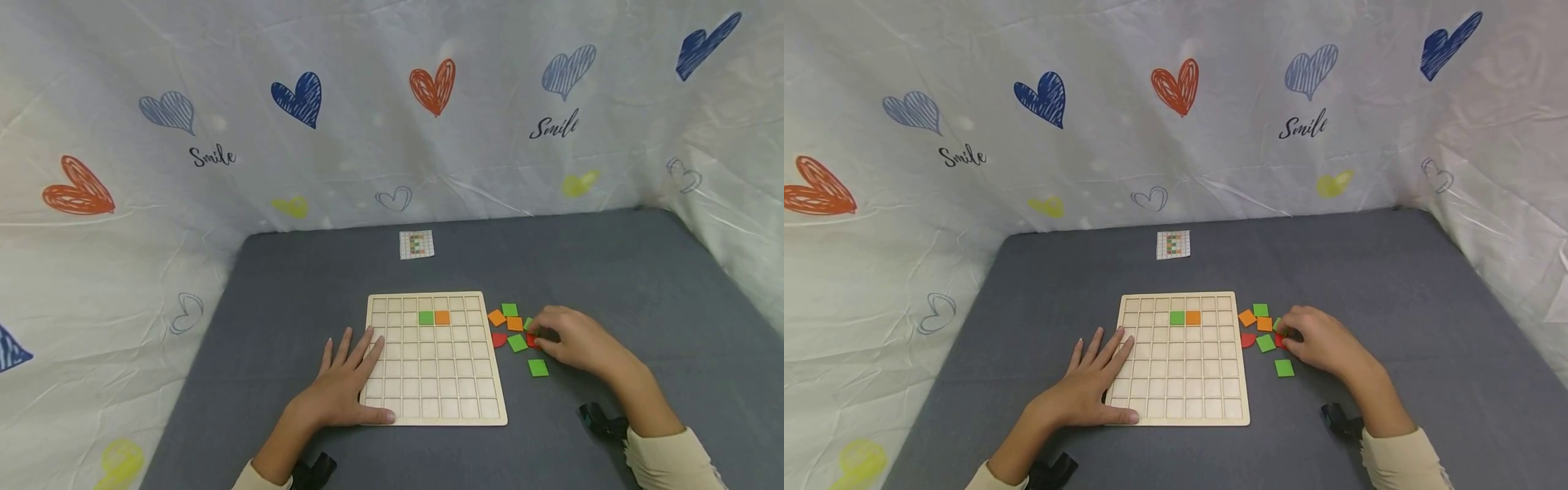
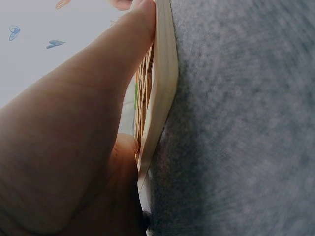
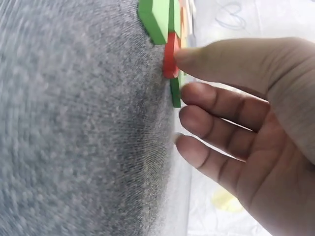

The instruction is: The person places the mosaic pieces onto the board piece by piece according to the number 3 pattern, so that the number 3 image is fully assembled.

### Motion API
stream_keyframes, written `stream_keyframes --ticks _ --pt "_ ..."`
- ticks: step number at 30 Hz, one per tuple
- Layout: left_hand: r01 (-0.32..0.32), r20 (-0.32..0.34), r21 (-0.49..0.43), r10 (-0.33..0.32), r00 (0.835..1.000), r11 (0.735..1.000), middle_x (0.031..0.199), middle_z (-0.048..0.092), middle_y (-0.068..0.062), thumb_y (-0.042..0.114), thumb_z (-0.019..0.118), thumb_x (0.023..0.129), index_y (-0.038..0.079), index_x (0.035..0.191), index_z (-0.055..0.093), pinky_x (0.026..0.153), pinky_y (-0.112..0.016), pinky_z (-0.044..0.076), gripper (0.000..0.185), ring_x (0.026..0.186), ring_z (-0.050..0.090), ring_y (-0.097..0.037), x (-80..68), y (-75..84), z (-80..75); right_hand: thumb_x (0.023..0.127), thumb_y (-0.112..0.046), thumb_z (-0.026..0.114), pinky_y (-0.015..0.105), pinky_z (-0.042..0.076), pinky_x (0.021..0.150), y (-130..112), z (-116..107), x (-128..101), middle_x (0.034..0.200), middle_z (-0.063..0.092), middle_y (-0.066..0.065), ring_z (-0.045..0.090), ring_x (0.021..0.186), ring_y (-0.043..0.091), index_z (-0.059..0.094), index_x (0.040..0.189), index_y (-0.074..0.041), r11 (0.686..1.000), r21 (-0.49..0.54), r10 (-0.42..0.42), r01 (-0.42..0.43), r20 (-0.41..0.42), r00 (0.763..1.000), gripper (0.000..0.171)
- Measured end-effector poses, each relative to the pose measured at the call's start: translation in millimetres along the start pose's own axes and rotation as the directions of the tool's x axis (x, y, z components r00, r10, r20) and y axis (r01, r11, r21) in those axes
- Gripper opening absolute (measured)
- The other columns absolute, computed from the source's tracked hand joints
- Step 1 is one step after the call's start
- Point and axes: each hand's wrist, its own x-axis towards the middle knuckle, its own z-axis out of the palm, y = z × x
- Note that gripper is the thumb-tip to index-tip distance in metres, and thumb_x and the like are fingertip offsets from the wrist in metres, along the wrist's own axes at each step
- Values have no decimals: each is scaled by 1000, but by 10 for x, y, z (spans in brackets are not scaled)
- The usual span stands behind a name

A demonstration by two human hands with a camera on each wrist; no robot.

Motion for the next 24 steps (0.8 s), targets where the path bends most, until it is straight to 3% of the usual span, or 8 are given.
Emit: stream_keyframes --ticks 11,20,24 --pt "-5 -1 0 5 1000 1000 151 -7 -1 83 43 64 22 147 2 98 -62 -3 111 133 -11 -35 5 -13 13 73 -15 75 27 37 56 -71 -11 9 72 48 -9 44 64 9 68 94 -12 1000 10 27 -28 98 995 23" --pt "-8 10 -16 8 1000 1000 151 -8 -1 82 44 65 22 147 1 98 -61 -4 110 133 -13 -34 -6 -16 11 74 2 68 25 37 55 -78 -13 -21 79 52 -8 42 63 7 70 93 -17 1000 16 -17 16 62 998 27" --pt "-12 5 -13 12 1000 1000 151 -8 -1 82 44 65 22 147 2 98 -61 -4 110 133 -12 -34 -6 -17 10 75 -10 72 25 38 55 -81 -13 -33 81 52 -8 43 64 7 69 92 -18 1000 23 18 -20 74 997 19"
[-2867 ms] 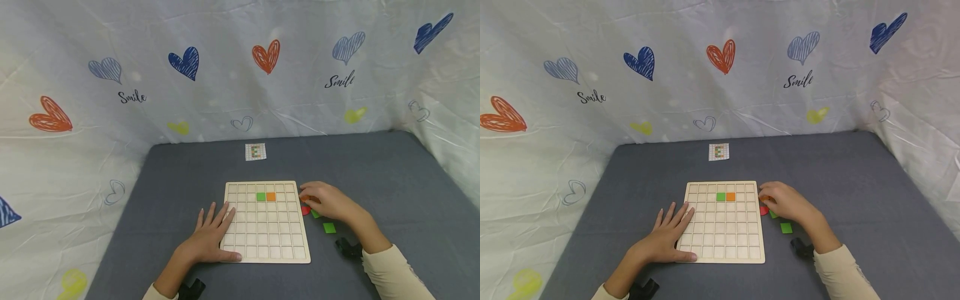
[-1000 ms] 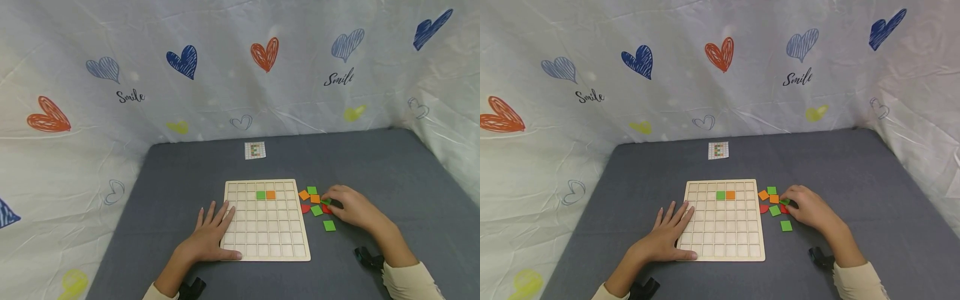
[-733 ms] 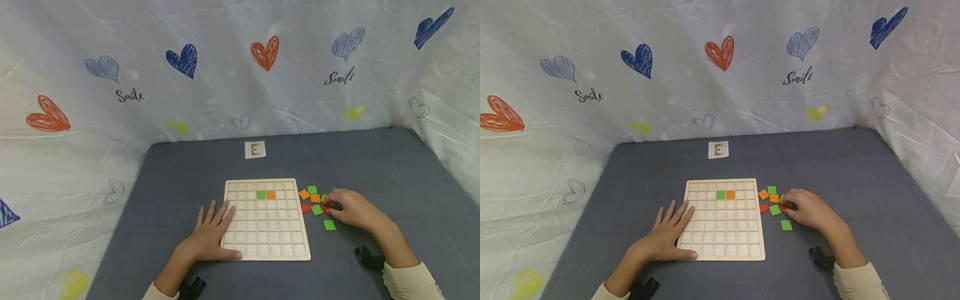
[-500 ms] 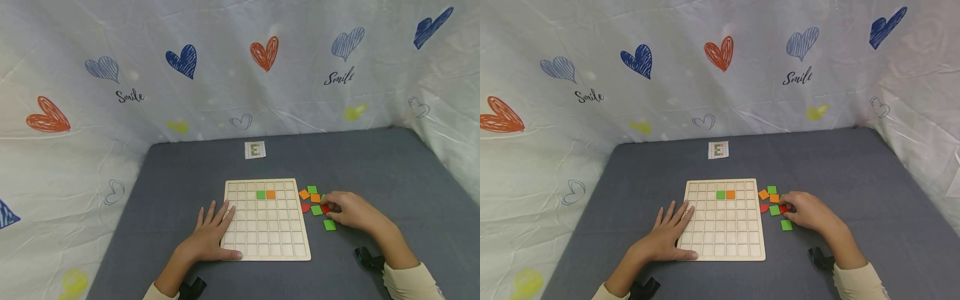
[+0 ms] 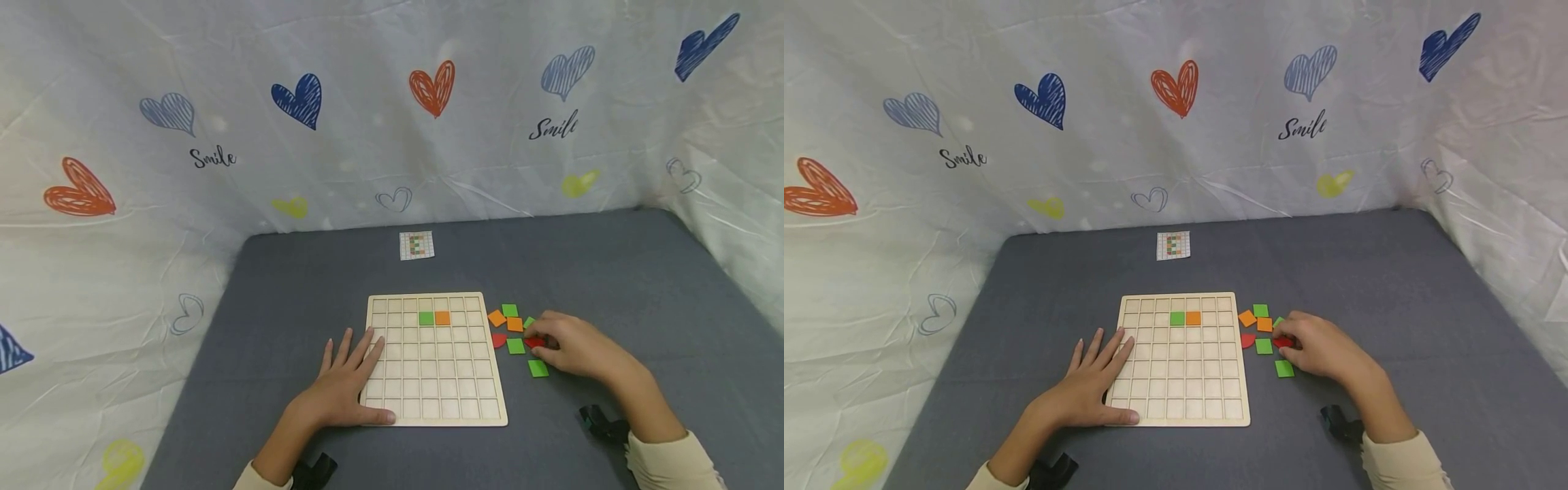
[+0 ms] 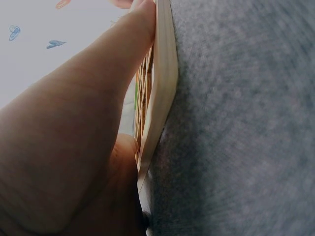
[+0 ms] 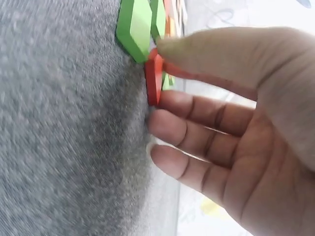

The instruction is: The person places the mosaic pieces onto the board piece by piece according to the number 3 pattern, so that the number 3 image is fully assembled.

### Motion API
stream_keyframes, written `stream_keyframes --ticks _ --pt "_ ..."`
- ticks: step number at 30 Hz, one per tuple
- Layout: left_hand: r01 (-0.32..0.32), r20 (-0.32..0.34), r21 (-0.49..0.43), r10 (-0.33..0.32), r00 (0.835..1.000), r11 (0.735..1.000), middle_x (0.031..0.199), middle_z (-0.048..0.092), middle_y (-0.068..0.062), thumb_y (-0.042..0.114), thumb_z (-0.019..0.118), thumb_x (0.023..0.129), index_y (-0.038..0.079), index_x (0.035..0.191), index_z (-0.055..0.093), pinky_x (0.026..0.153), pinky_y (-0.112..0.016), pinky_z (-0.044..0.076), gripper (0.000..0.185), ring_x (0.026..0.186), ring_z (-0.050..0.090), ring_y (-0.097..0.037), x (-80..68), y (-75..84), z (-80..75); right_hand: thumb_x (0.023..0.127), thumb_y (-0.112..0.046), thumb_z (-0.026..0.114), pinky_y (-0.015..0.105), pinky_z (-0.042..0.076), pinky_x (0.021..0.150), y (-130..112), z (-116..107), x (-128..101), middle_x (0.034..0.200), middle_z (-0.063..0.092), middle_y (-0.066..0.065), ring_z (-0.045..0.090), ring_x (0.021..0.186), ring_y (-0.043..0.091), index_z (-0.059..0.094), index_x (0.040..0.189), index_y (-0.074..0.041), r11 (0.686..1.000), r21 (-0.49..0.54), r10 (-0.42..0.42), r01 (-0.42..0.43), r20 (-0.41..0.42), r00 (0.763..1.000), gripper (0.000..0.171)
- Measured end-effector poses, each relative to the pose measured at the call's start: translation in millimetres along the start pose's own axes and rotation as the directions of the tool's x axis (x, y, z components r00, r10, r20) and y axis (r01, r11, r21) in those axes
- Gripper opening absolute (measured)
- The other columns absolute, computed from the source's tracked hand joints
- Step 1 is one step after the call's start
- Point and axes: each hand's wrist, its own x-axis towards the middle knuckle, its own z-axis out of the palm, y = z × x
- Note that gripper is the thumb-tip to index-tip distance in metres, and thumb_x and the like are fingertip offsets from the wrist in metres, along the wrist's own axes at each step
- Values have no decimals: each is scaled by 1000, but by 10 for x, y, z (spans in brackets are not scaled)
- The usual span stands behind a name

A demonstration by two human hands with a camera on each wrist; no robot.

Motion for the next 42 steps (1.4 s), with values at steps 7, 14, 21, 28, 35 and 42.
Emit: stream_keyframes --ticks 7,14,21,28,35,42 --pt "-6 -15 -3 6 1000 1000 151 -6 -2 81 44 65 21 147 2 98 -61 -4 110 133 -11 -35 -6 20 -10 72 -15 76 30 42 58 -24 -28 -4 79 52 -7 46 67 9 66 86 -16 997 -37 62 -61 14 998 17" --pt "-4 -15 -12 4 1000 1000 151 -6 -2 81 45 65 21 147 2 98 -61 -5 110 133 -12 -34 -16 31 -32 71 -9 75 32 43 59 -38 -66 -27 79 52 -6 47 68 11 67 88 -13 997 -22 70 -69 33 997 20" --pt "-6 -8 -13 6 1000 1000 151 -6 -3 81 45 66 20 147 2 98 -62 -3 110 133 -11 -35 -16 32 -39 70 -3 72 33 44 61 -47 -65 -17 81 52 -5 48 70 12 65 86 -13 998 -23 62 -62 20 998 19" --pt "-5 -5 -10 5 1000 1000 151 -8 -2 81 45 65 21 147 1 98 -62 -4 110 133 -11 -35 -12 26 -36 70 0 67 31 44 62 -49 -111 3 85 53 -4 48 73 12 67 91 -10 999 8 41 -41 -1 999 23" --pt "0 -6 -4 0 1000 1000 151 -7 -1 82 44 65 22 147 1 98 -62 -3 110 133 -11 -35 -13 19 -29 72 0 66 28 43 61 -62 -121 111 88 53 -2 48 72 12 67 96 -8 999 33 -18 19 -30 999 25" --pt "-2 -3 -6 2 1000 1000 151 -7 -2 81 45 65 21 147 2 98 -62 -4 110 133 -11 -35 -15 23 -34 75 -3 67 26 43 60 -123 -149 270 89 52 -3 50 73 14 67 97 -8 998 50 -48 50 -43 998 23"
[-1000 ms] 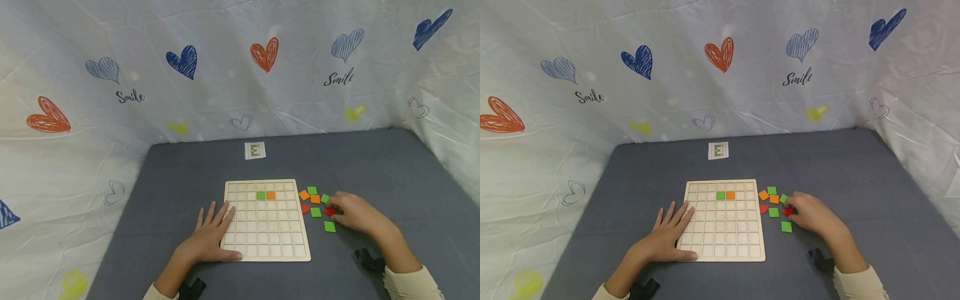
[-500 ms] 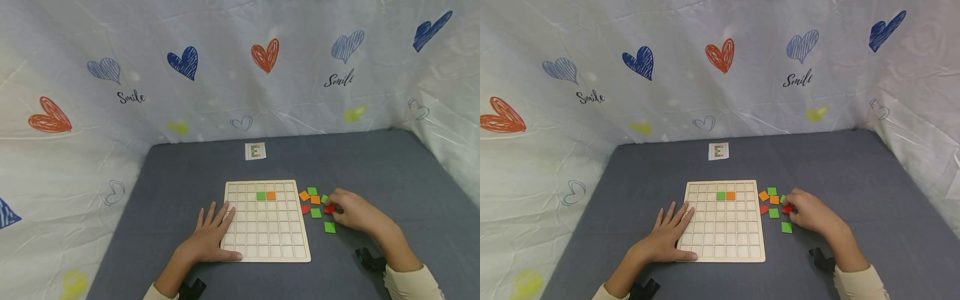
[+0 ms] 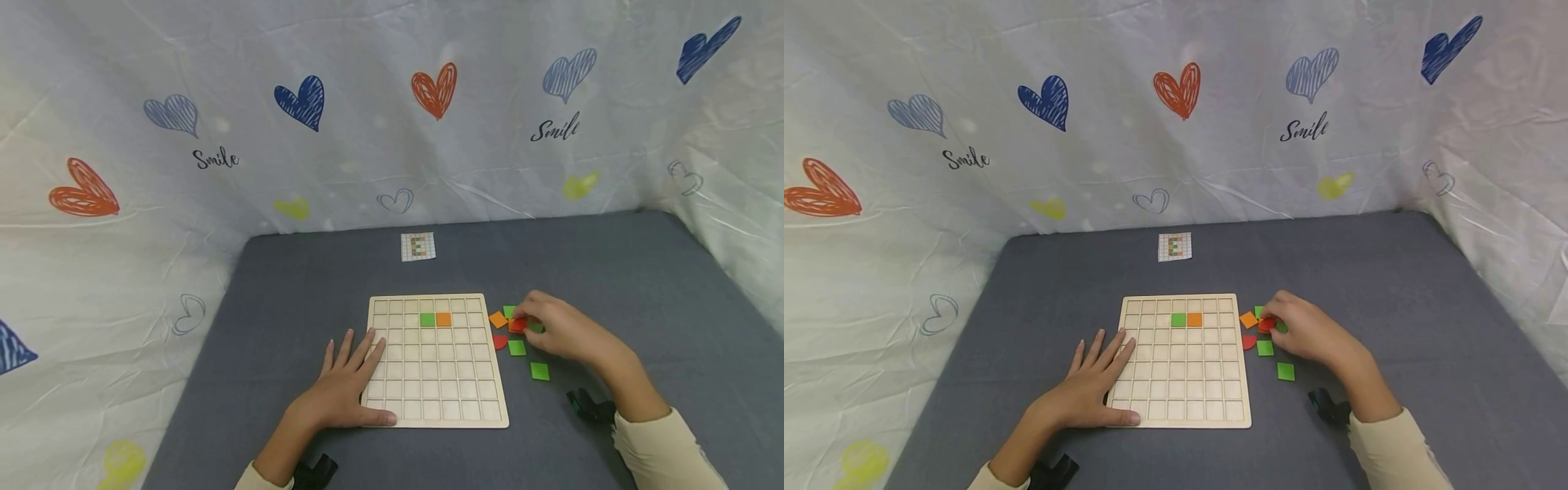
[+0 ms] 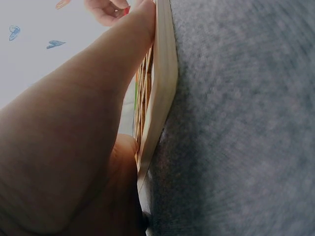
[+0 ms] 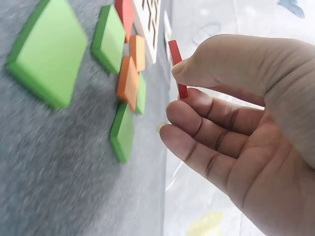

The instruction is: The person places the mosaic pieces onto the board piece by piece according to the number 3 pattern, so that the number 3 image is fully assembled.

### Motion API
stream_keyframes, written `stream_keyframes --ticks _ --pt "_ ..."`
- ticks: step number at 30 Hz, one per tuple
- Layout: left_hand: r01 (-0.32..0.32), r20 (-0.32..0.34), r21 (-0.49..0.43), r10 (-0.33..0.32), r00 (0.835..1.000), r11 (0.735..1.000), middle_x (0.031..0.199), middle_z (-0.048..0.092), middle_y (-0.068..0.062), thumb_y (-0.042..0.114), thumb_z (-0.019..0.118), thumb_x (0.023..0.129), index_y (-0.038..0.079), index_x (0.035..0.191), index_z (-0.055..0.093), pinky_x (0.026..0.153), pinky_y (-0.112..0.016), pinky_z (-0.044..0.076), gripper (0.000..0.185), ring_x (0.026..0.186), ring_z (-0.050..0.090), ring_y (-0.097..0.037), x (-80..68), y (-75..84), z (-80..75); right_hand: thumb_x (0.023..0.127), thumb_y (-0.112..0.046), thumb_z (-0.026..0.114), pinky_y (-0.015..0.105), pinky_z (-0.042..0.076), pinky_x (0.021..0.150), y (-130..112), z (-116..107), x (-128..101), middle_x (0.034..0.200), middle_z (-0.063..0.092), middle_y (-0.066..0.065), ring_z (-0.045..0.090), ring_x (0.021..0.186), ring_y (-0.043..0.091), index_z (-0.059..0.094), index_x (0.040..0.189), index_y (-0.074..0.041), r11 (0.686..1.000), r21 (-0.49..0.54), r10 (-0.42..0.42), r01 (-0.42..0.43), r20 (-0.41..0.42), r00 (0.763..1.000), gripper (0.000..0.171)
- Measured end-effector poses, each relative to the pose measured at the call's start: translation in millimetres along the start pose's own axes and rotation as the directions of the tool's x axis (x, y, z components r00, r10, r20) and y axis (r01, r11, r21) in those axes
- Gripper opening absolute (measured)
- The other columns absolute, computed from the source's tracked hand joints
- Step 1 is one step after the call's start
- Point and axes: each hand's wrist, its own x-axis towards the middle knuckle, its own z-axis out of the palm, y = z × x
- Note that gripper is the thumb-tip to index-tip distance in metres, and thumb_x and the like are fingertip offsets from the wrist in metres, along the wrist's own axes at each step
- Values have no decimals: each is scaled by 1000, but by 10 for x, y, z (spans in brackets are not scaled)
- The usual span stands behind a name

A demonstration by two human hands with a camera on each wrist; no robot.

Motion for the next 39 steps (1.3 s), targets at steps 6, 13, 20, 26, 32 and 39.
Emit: stream_keyframes --ticks 6,13,20,26,32,39 --pt "-8 -7 4 9 1000 1000 151 -7 -3 81 45 66 21 147 3 97 -62 -3 109 133 -11 -36 1 1 -1 76 -3 66 27 44 61 -35 -1 115 88 52 -2 51 73 15 67 97 -7 999 24 -40 40 16 999 22" --pt "-4 3 -1 4 1000 1000 151 -6 -3 80 46 65 21 147 3 97 -62 -3 110 133 -10 -36 -2 16 -19 77 -2 63 25 43 60 -44 9 209 85 51 -3 50 71 14 67 95 -10 997 52 -63 62 20 998 20" --pt "-2 -7 7 2 1000 1000 151 -6 -3 81 46 65 21 147 3 98 -62 -3 110 133 -10 -36 0 17 -16 79 -3 62 25 39 57 -88 18 306 87 50 -2 47 70 18 66 96 -10 995 75 -71 69 26 997 20" --pt "-1 -4 12 1 1000 1000 151 -7 -2 82 44 64 21 147 2 98 -62 -2 111 133 -11 -35 2 11 -6 79 -7 64 25 40 58 -128 42 382 89 51 -1 48 72 19 66 99 -9 993 81 -91 90 15 996 20" --pt "3 -1 7 -3 1000 1000 151 -6 -2 82 44 64 21 147 2 98 -61 -3 111 133 -11 -35 2 13 -8 79 -6 62 25 40 61 -143 71 452 89 51 -2 49 75 17 66 97 -11 988 78 -136 135 4 991 19" --pt "0 5 -5 0 1000 1000 151 -7 -2 81 45 65 21 147 2 98 -61 -4 110 133 -11 -35 -7 13 -18 79 -6 63 25 41 60 -207 90 540 89 51 -3 49 74 18 66 97 -12 987 99 -129 126 31 991 19"
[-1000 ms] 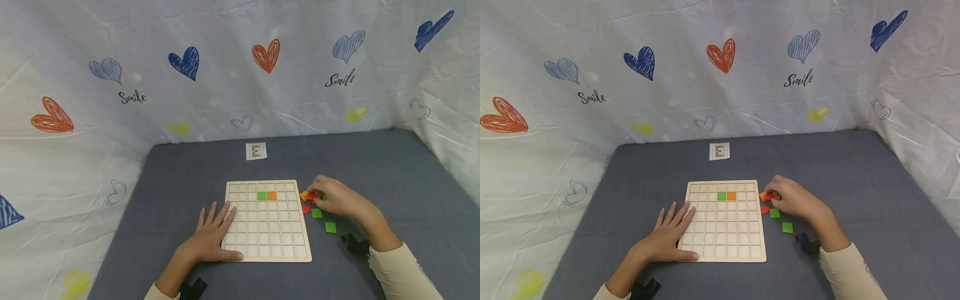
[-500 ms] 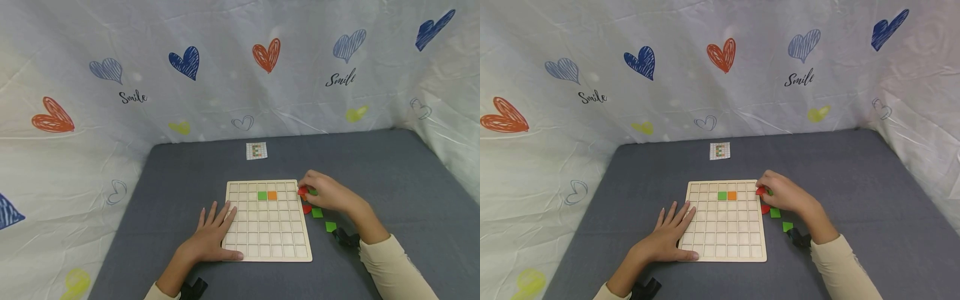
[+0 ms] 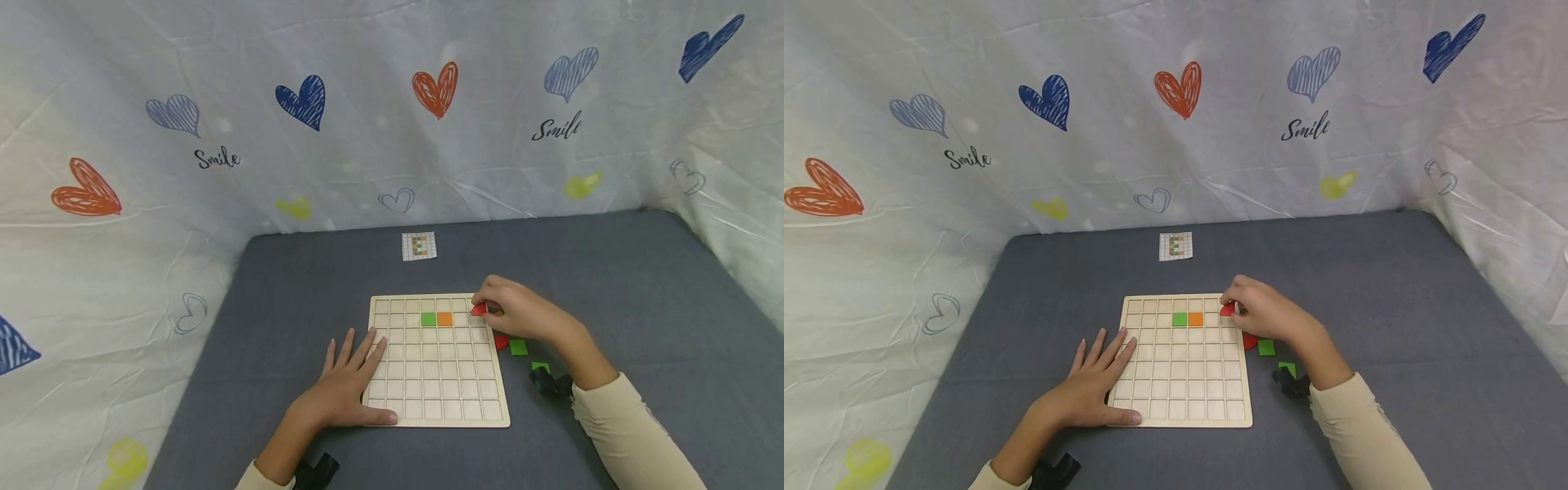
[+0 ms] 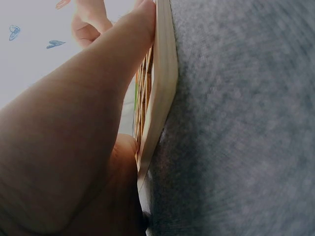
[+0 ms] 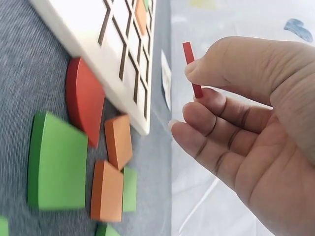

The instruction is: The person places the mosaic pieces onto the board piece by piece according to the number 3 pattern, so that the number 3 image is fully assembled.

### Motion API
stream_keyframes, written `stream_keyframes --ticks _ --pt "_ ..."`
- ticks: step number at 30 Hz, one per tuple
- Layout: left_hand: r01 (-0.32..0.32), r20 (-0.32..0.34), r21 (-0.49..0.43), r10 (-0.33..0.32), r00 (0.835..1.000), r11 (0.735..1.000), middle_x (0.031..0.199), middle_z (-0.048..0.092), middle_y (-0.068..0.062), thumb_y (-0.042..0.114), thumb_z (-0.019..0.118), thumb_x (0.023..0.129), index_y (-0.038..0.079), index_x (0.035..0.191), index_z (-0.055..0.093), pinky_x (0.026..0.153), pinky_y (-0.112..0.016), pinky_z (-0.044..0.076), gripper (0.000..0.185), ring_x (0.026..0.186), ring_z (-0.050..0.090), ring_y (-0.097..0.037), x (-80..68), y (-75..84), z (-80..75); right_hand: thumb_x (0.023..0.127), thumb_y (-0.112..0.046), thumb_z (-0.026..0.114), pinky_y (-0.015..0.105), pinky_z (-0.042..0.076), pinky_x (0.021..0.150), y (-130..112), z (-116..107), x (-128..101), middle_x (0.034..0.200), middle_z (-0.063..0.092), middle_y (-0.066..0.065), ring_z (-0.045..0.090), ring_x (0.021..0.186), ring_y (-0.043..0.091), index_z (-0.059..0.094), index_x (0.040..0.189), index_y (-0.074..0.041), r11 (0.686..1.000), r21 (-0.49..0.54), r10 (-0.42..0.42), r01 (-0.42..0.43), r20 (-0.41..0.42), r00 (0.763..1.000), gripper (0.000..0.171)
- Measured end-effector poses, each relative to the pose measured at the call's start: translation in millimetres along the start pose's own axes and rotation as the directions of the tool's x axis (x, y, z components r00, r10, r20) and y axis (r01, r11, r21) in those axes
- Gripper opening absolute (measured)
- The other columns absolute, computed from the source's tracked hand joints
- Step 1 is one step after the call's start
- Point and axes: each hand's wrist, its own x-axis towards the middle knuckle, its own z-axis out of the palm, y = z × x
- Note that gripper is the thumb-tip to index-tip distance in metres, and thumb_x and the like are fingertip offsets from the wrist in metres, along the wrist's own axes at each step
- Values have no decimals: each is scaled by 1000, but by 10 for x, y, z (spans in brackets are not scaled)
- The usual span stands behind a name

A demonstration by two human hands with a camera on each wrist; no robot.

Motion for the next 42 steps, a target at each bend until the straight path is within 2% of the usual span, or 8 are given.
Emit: stream_keyframes --ticks 7,16,28,36,42 --pt "7 -1 3 -7 1000 1000 151 -7 -2 81 46 65 21 147 2 98 -61 -4 110 133 -11 -35 5 6 -11 80 -9 65 26 41 62 -51 66 124 88 52 -3 49 75 18 67 96 -15 1000 10 -8 8 3 1000 17" --pt "1 -11 31 -1 1000 1000 151 -7 -1 83 43 64 22 147 2 98 -62 -2 111 133 -11 -35 24 -22 27 81 -9 64 26 43 67 -102 144 245 91 53 -3 51 80 16 68 97 -12 999 22 -35 35 21 999 17" --pt "5 6 2 -5 1000 1000 151 -7 -1 82 44 64 22 147 2 98 -62 -4 110 133 -11 -35 19 -18 27 81 -8 62 24 43 67 -128 243 390 89 53 -4 50 78 14 68 98 -12 996 16 -91 91 38 995 18" --pt "10 -3 14 -10 1000 1000 151 -8 0 83 44 64 23 147 0 98 -61 -5 111 133 -12 -34 22 -14 35 82 -8 63 23 42 64 -186 287 492 87 53 -2 48 74 15 69 97 -10 992 30 -125 123 50 991 16" --pt "6 2 9 -6 1000 1000 151 -8 0 82 45 64 22 147 -1 98 -60 -5 111 133 -12 -34 19 -17 36 83 -7 63 24 43 66 -214 343 565 86 54 -1 48 75 12 68 96 -10 989 33 -143 141 63 988 15"
